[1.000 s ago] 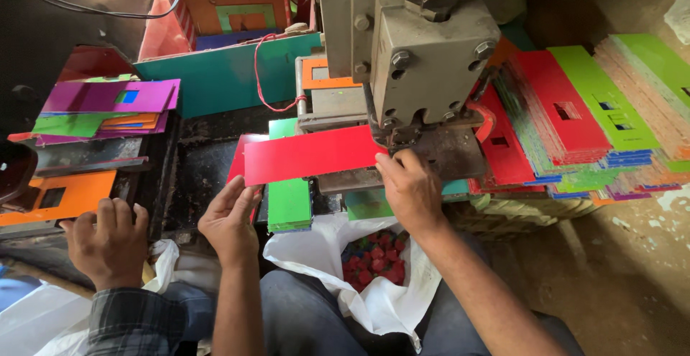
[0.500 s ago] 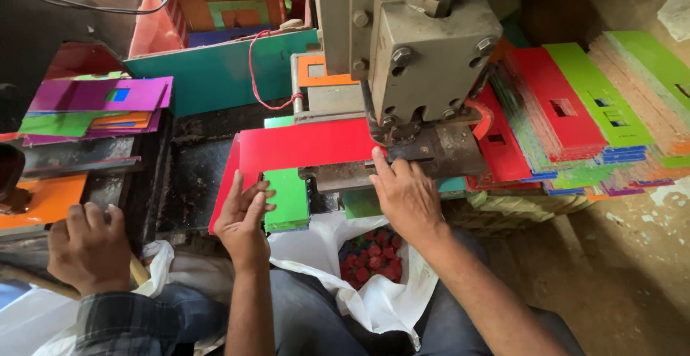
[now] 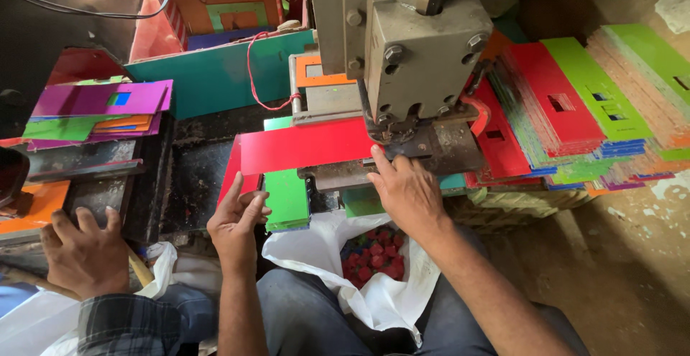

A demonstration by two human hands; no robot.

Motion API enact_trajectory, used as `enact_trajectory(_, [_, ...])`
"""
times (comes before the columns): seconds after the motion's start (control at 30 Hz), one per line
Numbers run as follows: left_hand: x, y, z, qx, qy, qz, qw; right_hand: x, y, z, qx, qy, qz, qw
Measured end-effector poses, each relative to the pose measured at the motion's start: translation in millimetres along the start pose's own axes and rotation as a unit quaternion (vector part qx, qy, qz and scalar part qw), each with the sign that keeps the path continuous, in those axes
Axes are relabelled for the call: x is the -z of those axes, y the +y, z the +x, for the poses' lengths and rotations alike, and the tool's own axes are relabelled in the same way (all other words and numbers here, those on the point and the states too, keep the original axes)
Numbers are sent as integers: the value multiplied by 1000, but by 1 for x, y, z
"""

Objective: The person repeatedly places red cardstock sheets into a manual die-cutting press, operates the lever to punch a rectangular hole, and removes the cut pieces. The cutouts fall into a white sack on the floor while the finished sheets are stacked nearby.

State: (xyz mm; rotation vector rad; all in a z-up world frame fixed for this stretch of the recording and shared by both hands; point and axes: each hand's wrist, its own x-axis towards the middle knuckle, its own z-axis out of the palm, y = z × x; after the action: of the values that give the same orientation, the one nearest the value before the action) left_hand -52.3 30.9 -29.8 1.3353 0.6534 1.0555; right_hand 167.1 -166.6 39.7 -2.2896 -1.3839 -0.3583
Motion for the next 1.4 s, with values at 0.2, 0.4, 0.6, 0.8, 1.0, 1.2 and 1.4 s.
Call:
enact_trajectory(0.2, [0, 4, -1, 0, -10, 8, 1000, 3, 1, 3, -16, -37, -16, 999])
enact_trajectory(0.4, [-3, -1, 0, 13, -39, 11, 999, 2, 10, -5, -19, -59, -47, 997])
enact_trajectory(0.6, [-40, -8, -11, 47, -105, 34, 993, 2, 37, -19, 29, 4, -42, 999])
enact_trajectory(0.8, [-73, -7, -18, 12, -135, 69, 988, 19, 77, -16, 40, 35, -103, 993])
enact_trajectory(1.0, [-77, 5, -10, 35, -132, 89, 987, 25, 80, -2, 58, 74, -90, 991])
enact_trajectory(1.2, [-72, 3, -14, 61, -133, 53, 988, 16, 83, -9, 15, 49, -72, 996])
enact_trajectory(1.4, [-69, 4, -15, 70, -129, 66, 987, 13, 83, -9, 18, 74, -54, 996])
